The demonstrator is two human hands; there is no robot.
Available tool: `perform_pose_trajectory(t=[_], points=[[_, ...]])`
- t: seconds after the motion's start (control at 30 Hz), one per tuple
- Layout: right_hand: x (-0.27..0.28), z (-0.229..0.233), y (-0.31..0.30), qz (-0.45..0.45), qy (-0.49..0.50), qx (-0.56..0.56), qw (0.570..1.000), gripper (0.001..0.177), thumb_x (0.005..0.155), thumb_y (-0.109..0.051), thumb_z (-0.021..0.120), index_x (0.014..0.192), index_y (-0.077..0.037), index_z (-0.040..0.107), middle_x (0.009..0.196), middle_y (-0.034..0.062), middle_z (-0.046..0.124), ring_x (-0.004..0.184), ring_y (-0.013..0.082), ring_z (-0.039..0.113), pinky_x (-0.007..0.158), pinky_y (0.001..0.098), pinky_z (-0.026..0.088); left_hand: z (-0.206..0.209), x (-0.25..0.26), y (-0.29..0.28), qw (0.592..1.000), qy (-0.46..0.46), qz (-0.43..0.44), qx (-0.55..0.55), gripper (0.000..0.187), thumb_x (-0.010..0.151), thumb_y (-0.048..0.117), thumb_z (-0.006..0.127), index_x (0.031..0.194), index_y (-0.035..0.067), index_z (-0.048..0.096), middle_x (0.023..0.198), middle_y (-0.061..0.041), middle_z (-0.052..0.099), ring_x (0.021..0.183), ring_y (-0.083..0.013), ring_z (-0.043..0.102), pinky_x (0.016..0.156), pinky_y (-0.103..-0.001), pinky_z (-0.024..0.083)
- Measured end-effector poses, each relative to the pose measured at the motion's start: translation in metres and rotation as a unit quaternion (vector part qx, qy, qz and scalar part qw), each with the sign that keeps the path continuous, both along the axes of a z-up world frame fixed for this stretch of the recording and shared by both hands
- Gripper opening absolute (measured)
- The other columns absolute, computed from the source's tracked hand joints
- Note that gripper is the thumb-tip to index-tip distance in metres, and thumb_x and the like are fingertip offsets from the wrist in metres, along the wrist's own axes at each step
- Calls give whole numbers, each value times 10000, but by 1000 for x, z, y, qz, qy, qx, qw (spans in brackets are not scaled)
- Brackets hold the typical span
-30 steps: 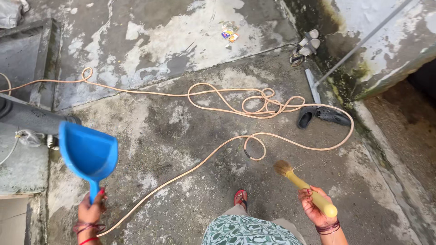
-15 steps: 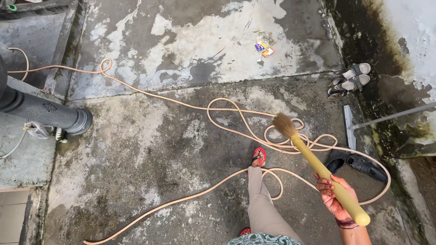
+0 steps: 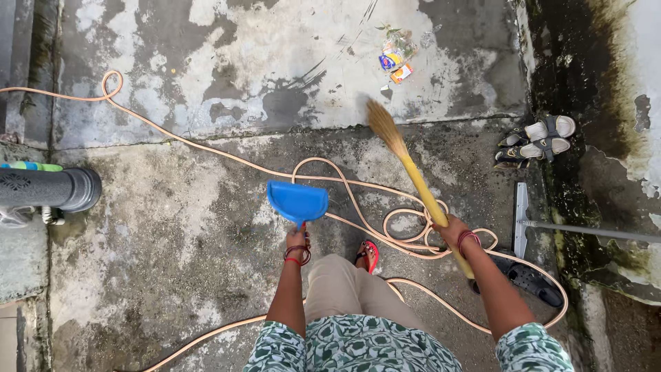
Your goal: The person sweeps debris and trash across a concrete outdoor floor using a straw broom, then collects the waste into a blue dustpan by hand.
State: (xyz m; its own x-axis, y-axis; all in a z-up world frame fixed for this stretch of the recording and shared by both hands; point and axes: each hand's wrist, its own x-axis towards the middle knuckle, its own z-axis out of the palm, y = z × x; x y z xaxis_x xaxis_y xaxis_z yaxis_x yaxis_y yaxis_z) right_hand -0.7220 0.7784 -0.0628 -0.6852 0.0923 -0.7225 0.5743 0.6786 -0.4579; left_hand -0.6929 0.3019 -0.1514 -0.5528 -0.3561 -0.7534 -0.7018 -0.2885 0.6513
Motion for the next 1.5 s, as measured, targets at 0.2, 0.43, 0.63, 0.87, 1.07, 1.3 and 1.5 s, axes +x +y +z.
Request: perform_pose_trajectory(t=[0.2,0.43,0.63,0.87,1.07,1.3,1.5], points=[[-136,-24,4,150,-45,169,973,604,839,-399,823,1312,-73,635,1241,230,688,1124,386,679,970,464,551,38,-172,94,992,65,-85,67,299,976,301,639,1099,29,616,731,-90,699,422,-140,489,373,-311,377],[-269,-62,87,138,-94,197,966,593,899,-351,741,1427,-163,549,1253,227,694,1172,399,678,1019,487,545,-25,-306,129,993,-30,-68,87,345,1008,341,632,1086,5,644,754,-95,699,476,-142,504,405,-304,404],[-354,-18,190,195,-146,201,949,680,891,-412,731,1503,-338,444,1273,139,700,1196,346,677,1044,469,536,-61,-424,158,980,-185,-11,66,362,989,413,617,1044,57,639,741,-127,705,436,-185,473,387,-353,382],[-353,15,273,52,-151,215,963,784,829,-519,696,1550,-344,440,1112,107,797,927,299,807,949,379,677,-117,-538,205,984,-143,-97,45,339,1016,353,627,1120,31,605,781,-138,744,457,-154,499,395,-326,400],[-419,-92,278,-83,-119,265,953,568,788,-500,754,1273,-205,741,1068,157,793,1012,384,750,904,497,597,-166,-597,257,952,-227,-182,91,276,1009,321,586,1176,101,583,876,-68,720,617,-144,627,492,-321,503],[-561,-318,258,-196,-10,210,958,494,752,-417,787,1125,-93,788,988,202,779,929,382,749,898,470,569,-272,-596,312,986,-63,-5,157,258,988,188,618,1229,97,628,928,-42,718,781,-162,667,628,-343,541],[-607,-501,265,-210,18,251,945,495,801,-456,792,1072,-43,765,1024,215,754,971,393,727,898,487,554,-339,-571,334,963,-25,133,232,326,985,165,620,1294,62,613,1060,-63,724,884,-180,718,760,-367,614]])
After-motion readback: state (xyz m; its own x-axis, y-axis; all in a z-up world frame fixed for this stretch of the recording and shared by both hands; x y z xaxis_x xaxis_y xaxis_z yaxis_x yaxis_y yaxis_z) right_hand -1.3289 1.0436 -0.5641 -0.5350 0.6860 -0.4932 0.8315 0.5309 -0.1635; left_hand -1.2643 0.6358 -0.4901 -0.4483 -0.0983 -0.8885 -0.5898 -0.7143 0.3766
